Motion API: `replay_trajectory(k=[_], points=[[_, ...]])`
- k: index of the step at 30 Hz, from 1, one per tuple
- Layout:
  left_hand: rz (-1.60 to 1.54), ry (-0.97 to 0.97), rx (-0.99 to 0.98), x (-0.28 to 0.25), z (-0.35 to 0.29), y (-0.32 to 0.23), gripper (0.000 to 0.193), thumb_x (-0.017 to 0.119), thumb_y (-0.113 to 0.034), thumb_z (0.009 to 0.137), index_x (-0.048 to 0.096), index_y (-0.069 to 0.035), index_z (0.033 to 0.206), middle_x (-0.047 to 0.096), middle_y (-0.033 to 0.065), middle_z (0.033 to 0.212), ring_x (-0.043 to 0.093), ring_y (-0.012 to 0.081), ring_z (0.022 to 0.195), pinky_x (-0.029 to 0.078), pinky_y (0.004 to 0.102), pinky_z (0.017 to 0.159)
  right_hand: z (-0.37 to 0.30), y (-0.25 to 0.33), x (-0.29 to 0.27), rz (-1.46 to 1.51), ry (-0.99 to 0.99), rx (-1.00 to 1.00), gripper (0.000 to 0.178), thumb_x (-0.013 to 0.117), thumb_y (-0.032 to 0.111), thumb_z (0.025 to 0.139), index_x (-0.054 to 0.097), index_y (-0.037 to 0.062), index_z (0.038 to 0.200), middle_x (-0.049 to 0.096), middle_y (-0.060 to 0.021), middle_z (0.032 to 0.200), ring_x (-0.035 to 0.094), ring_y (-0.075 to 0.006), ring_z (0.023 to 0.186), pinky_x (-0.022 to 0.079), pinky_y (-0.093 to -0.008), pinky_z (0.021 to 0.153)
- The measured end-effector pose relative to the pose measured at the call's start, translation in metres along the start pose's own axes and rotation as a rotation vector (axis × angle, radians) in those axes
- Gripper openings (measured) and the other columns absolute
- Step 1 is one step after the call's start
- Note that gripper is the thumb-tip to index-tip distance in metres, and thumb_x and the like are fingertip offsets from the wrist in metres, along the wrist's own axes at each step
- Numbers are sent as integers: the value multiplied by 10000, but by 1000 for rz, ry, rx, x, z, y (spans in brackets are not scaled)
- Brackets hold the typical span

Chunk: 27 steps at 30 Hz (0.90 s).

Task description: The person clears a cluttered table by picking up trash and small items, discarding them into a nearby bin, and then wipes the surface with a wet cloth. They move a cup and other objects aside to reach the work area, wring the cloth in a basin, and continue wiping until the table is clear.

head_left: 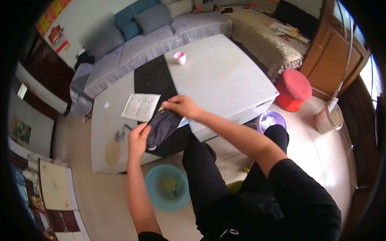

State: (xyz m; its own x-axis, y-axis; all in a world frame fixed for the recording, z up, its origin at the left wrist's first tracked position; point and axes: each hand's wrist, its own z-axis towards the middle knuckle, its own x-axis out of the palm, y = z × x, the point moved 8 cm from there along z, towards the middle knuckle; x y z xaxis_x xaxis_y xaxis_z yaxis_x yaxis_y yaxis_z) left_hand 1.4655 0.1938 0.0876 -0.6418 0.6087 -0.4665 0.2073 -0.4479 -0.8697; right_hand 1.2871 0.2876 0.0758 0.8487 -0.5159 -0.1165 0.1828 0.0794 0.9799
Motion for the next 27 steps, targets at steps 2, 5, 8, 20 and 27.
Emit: replay_trajectory(k=[2,5,8,20,27], points=[[109,36,169,68,37,-65,188,603,-86,772,614,44,908,641,109,856,586,135,797,442,258,727,-10,0,-93,-158,-84,-16,344,619,355,783,650,12,760,588,-63,619,533,-113,587,441,-286,576],[97,48,383,138,86,-104,149,611,-69,765,621,37,869,638,99,790,587,119,723,452,246,660,-34,33,-188,-495,-138,-291,246,691,249,693,662,12,750,622,-143,772,569,-273,775,451,-335,701],[46,169,281,206,111,-128,119,588,-69,794,596,42,838,615,39,702,552,72,650,434,219,594,-56,30,-261,-604,-239,-146,215,689,228,694,677,29,776,636,-136,804,594,-262,768,458,-319,710],[-198,607,120,313,124,-155,192,565,-161,843,566,31,852,582,6,731,511,70,640,415,235,582,-85,-19,-349,-338,-293,313,284,632,254,779,642,-30,788,618,-73,616,602,-131,512,489,-244,509],[-264,729,-86,328,182,-126,229,568,-180,836,558,-12,993,587,59,886,565,139,789,446,259,704,-74,-47,-359,-80,-264,539,280,650,305,732,637,29,776,521,-69,578,500,-179,499,385,-310,444]])
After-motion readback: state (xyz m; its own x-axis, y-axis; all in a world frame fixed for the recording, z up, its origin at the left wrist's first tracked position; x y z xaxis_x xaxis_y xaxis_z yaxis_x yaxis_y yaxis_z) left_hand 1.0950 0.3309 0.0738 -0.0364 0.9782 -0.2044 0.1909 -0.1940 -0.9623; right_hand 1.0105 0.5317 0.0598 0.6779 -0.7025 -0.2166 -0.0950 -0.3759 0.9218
